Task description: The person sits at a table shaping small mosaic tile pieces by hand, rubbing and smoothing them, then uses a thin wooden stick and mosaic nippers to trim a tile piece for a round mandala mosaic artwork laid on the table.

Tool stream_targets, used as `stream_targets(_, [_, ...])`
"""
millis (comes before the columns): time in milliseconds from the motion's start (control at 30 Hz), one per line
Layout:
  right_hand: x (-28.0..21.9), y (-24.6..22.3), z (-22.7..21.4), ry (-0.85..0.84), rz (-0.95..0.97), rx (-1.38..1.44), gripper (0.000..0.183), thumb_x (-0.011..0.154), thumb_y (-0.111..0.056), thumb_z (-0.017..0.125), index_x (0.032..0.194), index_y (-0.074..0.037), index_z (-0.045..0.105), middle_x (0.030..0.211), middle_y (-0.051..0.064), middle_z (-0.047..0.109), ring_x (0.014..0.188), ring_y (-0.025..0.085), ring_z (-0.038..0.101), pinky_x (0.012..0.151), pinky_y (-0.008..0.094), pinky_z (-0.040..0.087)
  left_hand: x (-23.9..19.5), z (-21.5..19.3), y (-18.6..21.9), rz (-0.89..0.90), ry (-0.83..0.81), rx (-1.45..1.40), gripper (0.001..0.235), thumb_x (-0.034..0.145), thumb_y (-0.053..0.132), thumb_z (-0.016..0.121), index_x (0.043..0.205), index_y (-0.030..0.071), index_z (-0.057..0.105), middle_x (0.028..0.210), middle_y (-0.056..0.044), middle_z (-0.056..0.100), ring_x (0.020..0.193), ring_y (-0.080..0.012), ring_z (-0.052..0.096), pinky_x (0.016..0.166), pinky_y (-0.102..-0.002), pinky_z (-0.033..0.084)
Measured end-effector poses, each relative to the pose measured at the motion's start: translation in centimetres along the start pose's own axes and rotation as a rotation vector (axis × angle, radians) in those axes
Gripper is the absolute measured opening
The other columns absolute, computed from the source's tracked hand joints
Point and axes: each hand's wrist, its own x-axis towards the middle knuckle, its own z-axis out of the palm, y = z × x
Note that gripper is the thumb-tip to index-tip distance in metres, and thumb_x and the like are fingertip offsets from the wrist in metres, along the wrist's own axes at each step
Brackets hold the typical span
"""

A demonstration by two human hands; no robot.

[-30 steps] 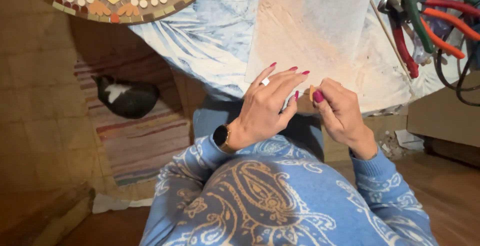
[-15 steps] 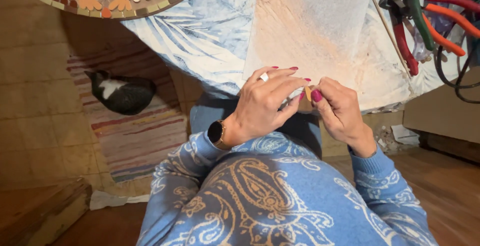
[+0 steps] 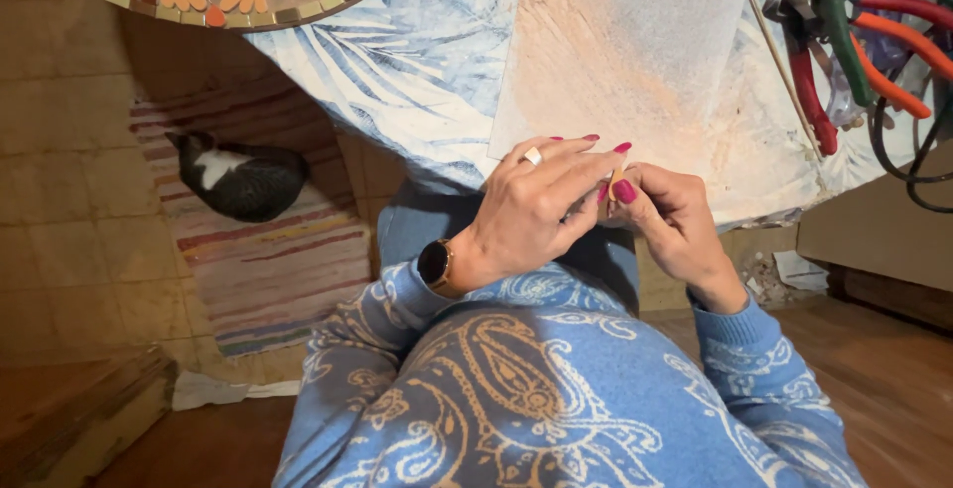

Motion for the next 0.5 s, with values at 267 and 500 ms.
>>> stream_targets(267, [-1.4, 1.3, 0.7, 0.085, 0.199, 0.183, 0.029, 0.109, -0.024, 0.057, 0.096, 0.000, 0.066, 0.081, -0.001, 0.060, 0.074, 0.006, 0.050, 0.066, 0.022, 0.041, -0.8, -0.9, -0.2, 0.003, 0.012, 0.021, 0.053, 0.093, 0.006, 0.066, 0.144, 0.000, 0.057, 0.146, -0.015, 0.060, 0.145, -0.0329, 0.054, 0.118, -0.045, 0.046])
stream_targets(500, [-0.2, 4.8, 3.6, -0.119, -0.030, 0.315, 0.031, 0.107, -0.025, 0.058, 0.095, 0.002, 0.066, 0.087, 0.003, 0.064, 0.080, 0.010, 0.056, 0.073, 0.024, 0.045, -2.9, -1.6, -4.3, -0.074, 0.367, 0.615, 0.045, 0.100, 0.031, 0.066, 0.143, 0.016, 0.061, 0.150, -0.005, 0.059, 0.150, -0.0285, 0.045, 0.127, -0.059, 0.026])
